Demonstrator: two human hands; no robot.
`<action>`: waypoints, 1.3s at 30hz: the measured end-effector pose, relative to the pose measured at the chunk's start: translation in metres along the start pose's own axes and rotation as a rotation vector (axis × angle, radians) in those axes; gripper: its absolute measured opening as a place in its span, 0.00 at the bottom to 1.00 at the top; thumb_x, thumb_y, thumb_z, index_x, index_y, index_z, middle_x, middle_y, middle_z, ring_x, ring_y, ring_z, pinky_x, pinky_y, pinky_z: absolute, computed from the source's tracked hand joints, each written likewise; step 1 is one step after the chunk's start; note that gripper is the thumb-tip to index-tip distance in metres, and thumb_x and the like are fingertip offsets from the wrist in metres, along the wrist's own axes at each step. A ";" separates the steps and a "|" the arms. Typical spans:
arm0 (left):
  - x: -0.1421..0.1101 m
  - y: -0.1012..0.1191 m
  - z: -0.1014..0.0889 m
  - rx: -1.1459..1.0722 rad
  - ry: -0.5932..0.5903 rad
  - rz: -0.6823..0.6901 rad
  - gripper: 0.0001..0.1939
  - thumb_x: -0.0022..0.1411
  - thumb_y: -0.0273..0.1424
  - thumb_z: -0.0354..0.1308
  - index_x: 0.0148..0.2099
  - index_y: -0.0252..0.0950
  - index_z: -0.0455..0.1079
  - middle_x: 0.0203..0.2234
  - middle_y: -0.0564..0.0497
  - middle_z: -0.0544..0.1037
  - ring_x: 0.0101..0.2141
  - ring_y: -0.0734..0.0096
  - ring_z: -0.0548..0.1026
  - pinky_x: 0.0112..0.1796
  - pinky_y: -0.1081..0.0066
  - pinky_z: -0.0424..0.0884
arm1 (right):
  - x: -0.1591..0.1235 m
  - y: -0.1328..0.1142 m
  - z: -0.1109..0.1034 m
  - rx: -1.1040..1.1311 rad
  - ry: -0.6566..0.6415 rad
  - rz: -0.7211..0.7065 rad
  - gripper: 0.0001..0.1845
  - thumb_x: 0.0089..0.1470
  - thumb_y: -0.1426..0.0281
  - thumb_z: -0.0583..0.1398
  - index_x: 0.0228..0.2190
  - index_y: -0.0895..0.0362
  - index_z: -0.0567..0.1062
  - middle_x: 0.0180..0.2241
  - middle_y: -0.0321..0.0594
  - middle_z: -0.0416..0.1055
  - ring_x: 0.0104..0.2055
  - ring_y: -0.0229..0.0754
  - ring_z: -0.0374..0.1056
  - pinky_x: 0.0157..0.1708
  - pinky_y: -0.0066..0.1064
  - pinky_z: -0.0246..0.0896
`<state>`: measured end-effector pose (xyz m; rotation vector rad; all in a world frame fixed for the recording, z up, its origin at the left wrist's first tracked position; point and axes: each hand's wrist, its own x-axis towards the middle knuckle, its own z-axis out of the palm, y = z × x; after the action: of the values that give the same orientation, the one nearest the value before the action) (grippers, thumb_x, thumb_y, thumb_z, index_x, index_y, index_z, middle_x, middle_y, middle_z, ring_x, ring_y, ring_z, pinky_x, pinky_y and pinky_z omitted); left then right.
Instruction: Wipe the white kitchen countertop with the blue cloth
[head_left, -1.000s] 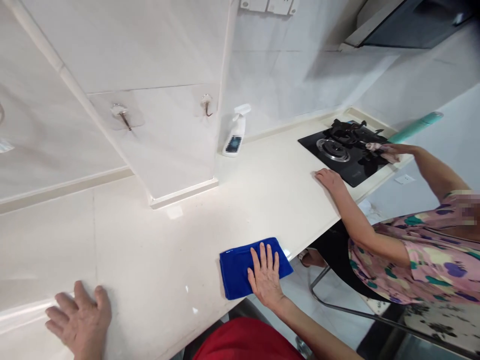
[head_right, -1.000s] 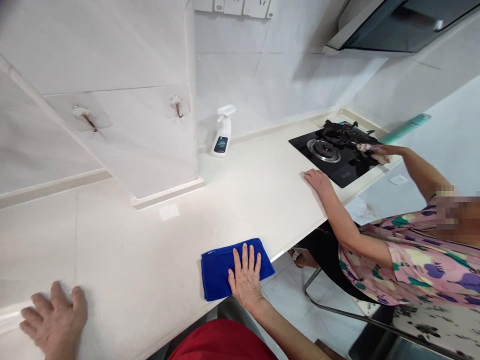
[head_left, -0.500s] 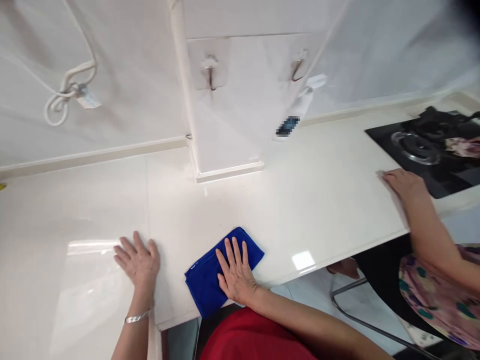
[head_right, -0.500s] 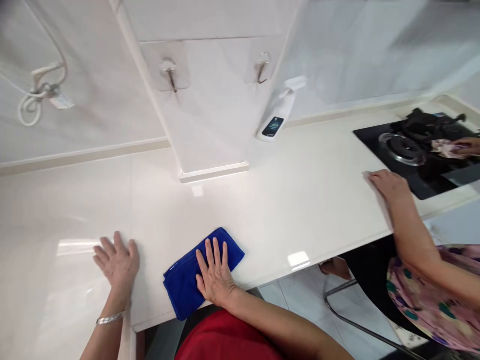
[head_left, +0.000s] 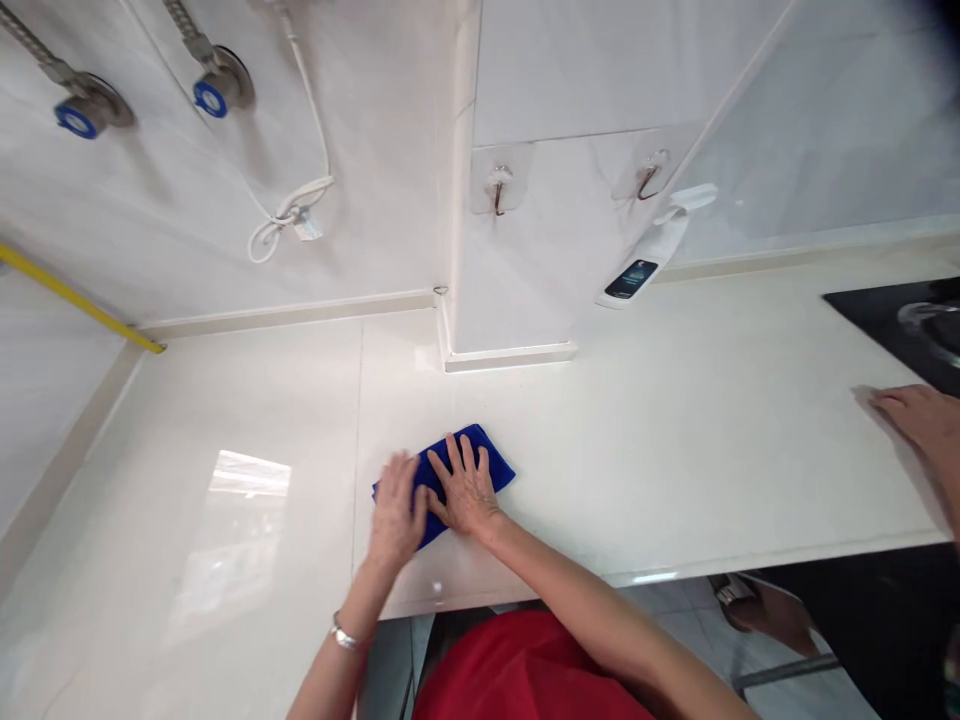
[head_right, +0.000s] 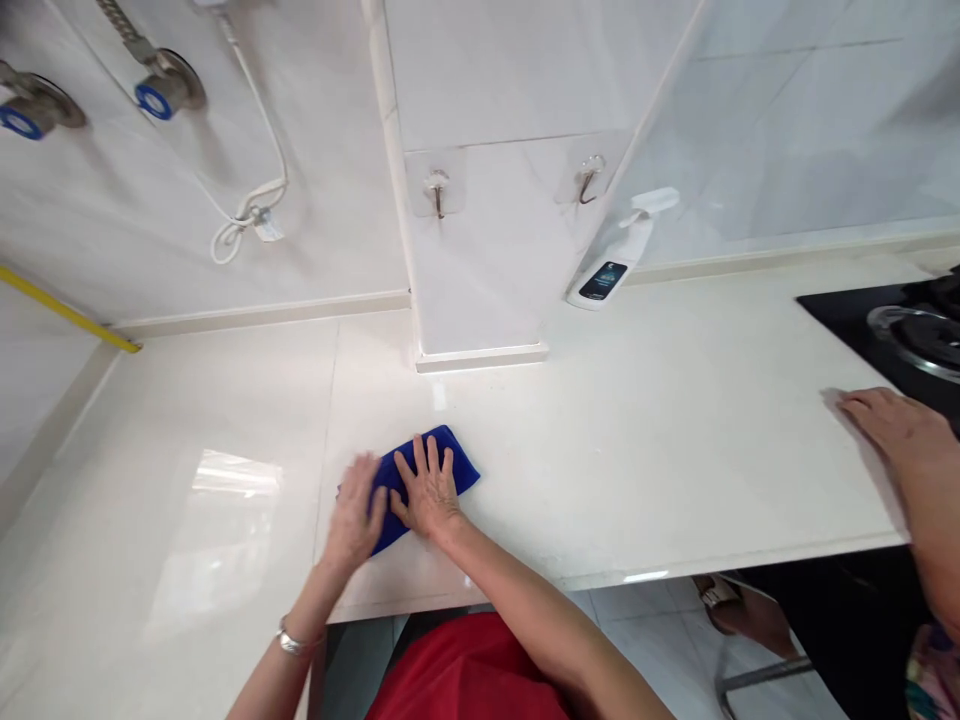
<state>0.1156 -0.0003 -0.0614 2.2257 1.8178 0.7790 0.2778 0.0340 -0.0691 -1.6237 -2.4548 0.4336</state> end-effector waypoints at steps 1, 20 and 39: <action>-0.002 0.016 0.009 -0.008 -0.051 0.078 0.26 0.70 0.30 0.43 0.68 0.36 0.53 0.64 0.41 0.65 0.67 0.63 0.57 0.65 0.51 0.58 | 0.000 0.008 -0.003 0.013 0.001 -0.038 0.37 0.58 0.60 0.57 0.66 0.54 0.56 0.71 0.53 0.39 0.71 0.68 0.35 0.63 0.66 0.36; -0.108 0.023 -0.015 0.441 -0.144 -0.089 0.33 0.67 0.34 0.52 0.71 0.47 0.47 0.71 0.48 0.51 0.70 0.42 0.38 0.60 0.39 0.63 | -0.196 0.247 -0.023 -0.018 0.472 -0.044 0.30 0.61 0.73 0.53 0.63 0.57 0.59 0.60 0.51 0.64 0.62 0.51 0.62 0.59 0.48 0.65; -0.029 -0.071 -0.042 0.464 -0.222 -0.045 0.30 0.66 0.37 0.51 0.69 0.48 0.52 0.70 0.46 0.53 0.70 0.45 0.44 0.63 0.41 0.59 | -0.200 0.257 -0.015 -0.003 0.635 0.132 0.31 0.55 0.72 0.57 0.61 0.58 0.64 0.58 0.49 0.68 0.57 0.53 0.68 0.58 0.47 0.66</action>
<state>0.0304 -0.0187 -0.0655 2.3989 2.0847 0.0916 0.5851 -0.0530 -0.1354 -1.6101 -1.8837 -0.0723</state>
